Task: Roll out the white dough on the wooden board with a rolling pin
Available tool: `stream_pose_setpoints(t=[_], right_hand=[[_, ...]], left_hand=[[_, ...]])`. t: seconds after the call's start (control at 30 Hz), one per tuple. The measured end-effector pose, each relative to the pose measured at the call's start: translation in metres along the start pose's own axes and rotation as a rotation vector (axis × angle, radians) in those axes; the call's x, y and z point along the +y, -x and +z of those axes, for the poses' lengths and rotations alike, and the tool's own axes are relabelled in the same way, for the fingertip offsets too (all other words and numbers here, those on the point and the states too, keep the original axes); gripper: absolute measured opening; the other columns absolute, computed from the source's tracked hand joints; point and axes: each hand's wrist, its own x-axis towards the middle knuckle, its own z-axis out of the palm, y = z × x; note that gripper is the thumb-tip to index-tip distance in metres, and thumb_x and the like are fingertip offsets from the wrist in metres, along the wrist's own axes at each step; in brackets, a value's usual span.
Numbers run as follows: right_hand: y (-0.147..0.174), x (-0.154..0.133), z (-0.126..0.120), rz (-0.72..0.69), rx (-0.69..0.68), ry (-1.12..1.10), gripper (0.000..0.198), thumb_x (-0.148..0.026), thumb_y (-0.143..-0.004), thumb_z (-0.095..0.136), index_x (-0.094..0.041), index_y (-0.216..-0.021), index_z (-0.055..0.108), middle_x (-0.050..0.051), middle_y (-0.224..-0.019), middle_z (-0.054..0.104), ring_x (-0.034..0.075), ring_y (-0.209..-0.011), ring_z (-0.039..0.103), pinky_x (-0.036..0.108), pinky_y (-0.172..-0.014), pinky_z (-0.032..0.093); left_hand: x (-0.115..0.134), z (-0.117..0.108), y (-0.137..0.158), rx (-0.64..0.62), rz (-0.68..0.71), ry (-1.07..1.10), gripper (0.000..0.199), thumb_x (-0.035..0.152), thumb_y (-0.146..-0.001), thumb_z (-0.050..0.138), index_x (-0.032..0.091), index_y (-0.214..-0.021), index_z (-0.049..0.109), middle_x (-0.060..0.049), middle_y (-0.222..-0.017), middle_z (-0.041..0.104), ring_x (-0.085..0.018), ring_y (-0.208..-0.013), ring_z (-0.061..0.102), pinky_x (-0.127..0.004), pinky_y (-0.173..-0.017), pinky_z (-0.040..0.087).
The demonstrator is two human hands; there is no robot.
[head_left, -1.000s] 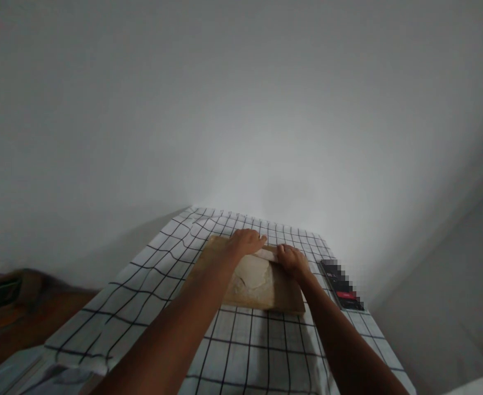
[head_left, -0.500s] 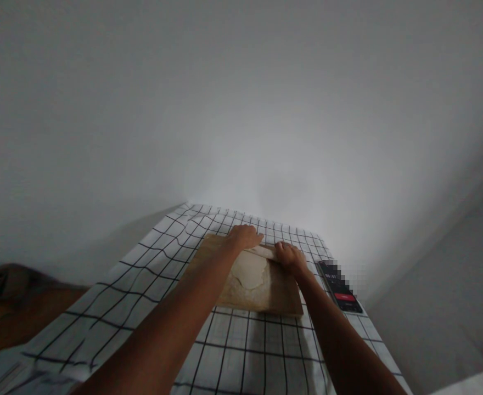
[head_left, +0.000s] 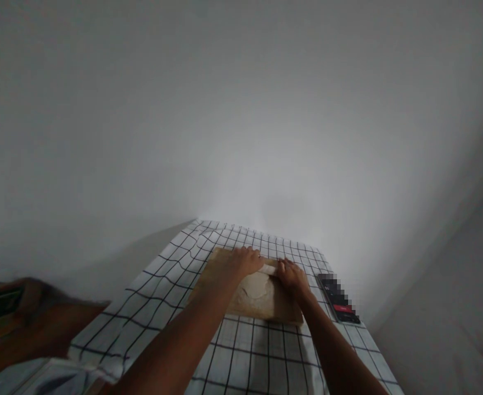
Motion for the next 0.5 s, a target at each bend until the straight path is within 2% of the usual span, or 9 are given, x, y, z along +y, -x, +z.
stream_pose_setpoints(t=[0.13,0.27,0.4,0.5], right_hand=[[0.014,-0.003,-0.004,-0.042,0.023,-0.012,0.04,-0.021,-0.104,0.03,-0.018,-0.131,0.059,0.012,-0.142,0.058,0.02,-0.137,0.048,0.033,-0.108,0.04],[0.028,-0.007,-0.012,-0.061,0.029,0.004,0.033,-0.024,-0.101,0.041,-0.022,-0.127,0.061,0.009,-0.144,0.056,0.022,-0.137,0.048,0.034,-0.108,0.041],[0.038,-0.011,-0.018,-0.049,-0.002,0.051,0.036,-0.021,-0.1,0.038,-0.022,-0.129,0.06,0.011,-0.145,0.055,0.023,-0.13,0.054,0.036,-0.101,0.045],[0.042,-0.013,-0.021,-0.026,-0.035,0.058,0.035,-0.026,-0.101,0.039,-0.023,-0.13,0.058,0.012,-0.144,0.055,0.025,-0.124,0.058,0.037,-0.094,0.048]], left_hand=[[0.003,0.001,0.017,0.091,0.031,-0.02,0.045,0.036,-0.101,0.032,0.018,-0.12,0.068,-0.015,-0.118,0.071,-0.029,-0.113,0.061,-0.044,-0.098,0.043],[0.006,-0.001,0.031,0.097,0.083,-0.039,0.044,0.032,-0.101,0.032,0.018,-0.116,0.07,-0.015,-0.119,0.071,-0.03,-0.115,0.06,-0.045,-0.098,0.042],[0.011,-0.002,0.04,0.143,0.073,-0.034,0.045,0.031,-0.101,0.031,0.018,-0.111,0.072,-0.016,-0.117,0.072,-0.03,-0.113,0.062,-0.046,-0.099,0.042],[0.012,-0.003,0.045,0.174,0.045,0.004,0.044,0.034,-0.101,0.033,0.018,-0.108,0.073,-0.014,-0.114,0.073,-0.028,-0.11,0.064,-0.044,-0.098,0.043]])
